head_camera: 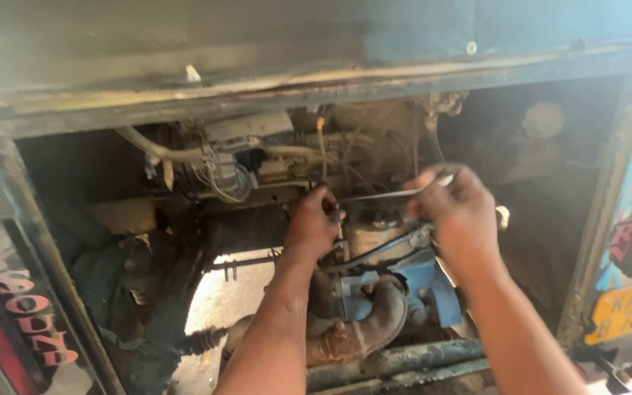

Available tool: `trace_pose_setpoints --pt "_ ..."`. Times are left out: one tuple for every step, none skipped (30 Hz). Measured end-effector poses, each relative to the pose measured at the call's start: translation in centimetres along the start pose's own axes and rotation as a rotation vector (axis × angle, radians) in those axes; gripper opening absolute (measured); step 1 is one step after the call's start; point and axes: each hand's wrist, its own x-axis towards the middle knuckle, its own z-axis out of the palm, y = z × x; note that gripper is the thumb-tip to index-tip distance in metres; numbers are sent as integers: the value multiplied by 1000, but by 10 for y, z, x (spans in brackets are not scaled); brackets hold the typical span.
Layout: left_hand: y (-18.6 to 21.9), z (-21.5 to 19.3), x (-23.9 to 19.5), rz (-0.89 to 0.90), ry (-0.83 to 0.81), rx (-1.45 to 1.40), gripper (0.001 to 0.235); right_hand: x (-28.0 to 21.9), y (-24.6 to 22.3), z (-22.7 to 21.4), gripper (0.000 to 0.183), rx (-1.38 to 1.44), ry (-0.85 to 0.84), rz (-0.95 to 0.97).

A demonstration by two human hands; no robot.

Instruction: The person uses a wrench to tighten bolts on the engine of a three-wheeled vehicle. The hands repeatedly position the wrench on different bolts and turn them, working within the confined engine compartment.

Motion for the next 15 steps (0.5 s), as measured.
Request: trace_pose_setpoints --pt "-2 1 3 20 -5 17 18 -22 -15 10 9 -114 -31 -27" --pt "-2 2 4 40 -11 34 18 -41 -25 21 11 -227 -62 -53" --pt "0 1 3 23 -16 61 18 -54 -34 31 13 -337 -95 -85" --pt "4 -1 2 5 -22 89 18 -64 -40 36 13 -356 -114 -88" --pt "9 -4 0 -11 -24 118 18 -72 -43 41 14 -374 -135 -93" --pt "14 -6 -2 -34 -55 135 19 -79 -44 43 14 -392 -156 -98" --pt "18 -7 -3 -55 -85 156 20 -84 -44 47 14 -373 -162 -122" --pt "20 -9 -3 -77 -115 177 21 -89 -42 49 14 -355 -167 -146" --pt "19 -8 -4 -66 -114 167 21 -93 -39 49 14 -341 -174 -166" --pt "15 -6 -2 -55 -114 157 21 -98 -36 50 15 -275 -154 -159" --pt "10 -6 1 -42 -110 151 22 -100 -33 53 15 -204 -134 -154" --pt "1 -3 5 -27 -107 142 25 -101 -32 57 16 -133 -114 -149" --pt "-10 1 8 -16 -106 135 27 -103 -30 63 17 -191 -121 -164" --pt "-24 5 12 -5 -105 128 30 -103 -29 70 20 -248 -127 -179" --pt "-36 11 20 -39 -143 -72 19 -105 -28 76 22 -311 -132 -192"
